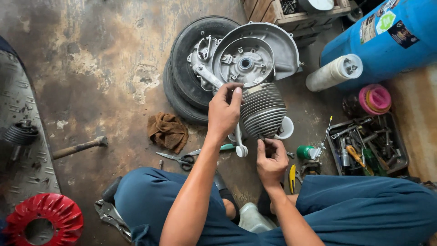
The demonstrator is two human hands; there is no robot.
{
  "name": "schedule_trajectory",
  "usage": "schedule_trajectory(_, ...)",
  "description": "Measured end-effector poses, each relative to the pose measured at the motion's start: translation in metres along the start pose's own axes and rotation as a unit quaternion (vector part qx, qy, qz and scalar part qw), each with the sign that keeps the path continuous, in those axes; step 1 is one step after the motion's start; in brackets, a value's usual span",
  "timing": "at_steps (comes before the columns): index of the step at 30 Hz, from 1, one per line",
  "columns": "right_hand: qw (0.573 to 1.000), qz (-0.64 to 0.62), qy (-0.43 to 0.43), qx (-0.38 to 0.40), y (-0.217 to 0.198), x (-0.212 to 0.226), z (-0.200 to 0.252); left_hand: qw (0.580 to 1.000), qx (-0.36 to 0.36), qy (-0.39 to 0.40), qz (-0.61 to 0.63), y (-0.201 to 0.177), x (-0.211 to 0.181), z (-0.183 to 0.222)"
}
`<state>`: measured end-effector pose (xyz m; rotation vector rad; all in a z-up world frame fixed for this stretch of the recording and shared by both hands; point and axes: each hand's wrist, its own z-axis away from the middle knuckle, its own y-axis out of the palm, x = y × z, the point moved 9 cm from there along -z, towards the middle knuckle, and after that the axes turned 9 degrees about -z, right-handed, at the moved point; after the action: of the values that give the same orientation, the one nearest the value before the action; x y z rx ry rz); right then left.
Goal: Repairing or assembling motorcycle engine components including the cylinder and casing.
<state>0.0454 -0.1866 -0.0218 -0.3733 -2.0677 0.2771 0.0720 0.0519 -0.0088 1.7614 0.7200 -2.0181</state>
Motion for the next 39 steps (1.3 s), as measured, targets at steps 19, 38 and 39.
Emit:
schedule_trajectory(19,0.974,-0.114,0.192,-0.028,0.003,-0.031,0.013,1.000,-0.004,0.008,-0.010,-0.002,0.000,0.001)
schedule_trajectory(38,0.982,-0.086,0.164,-0.024,0.001,-0.038,0.012,1.000,-0.003,0.007,-0.012,0.000,0.002,0.001)
schedule_trajectory(39,0.979,-0.100,0.178,-0.018,0.002,-0.040,0.013,1.000,-0.004,-0.001,-0.011,-0.001,0.003,0.001)
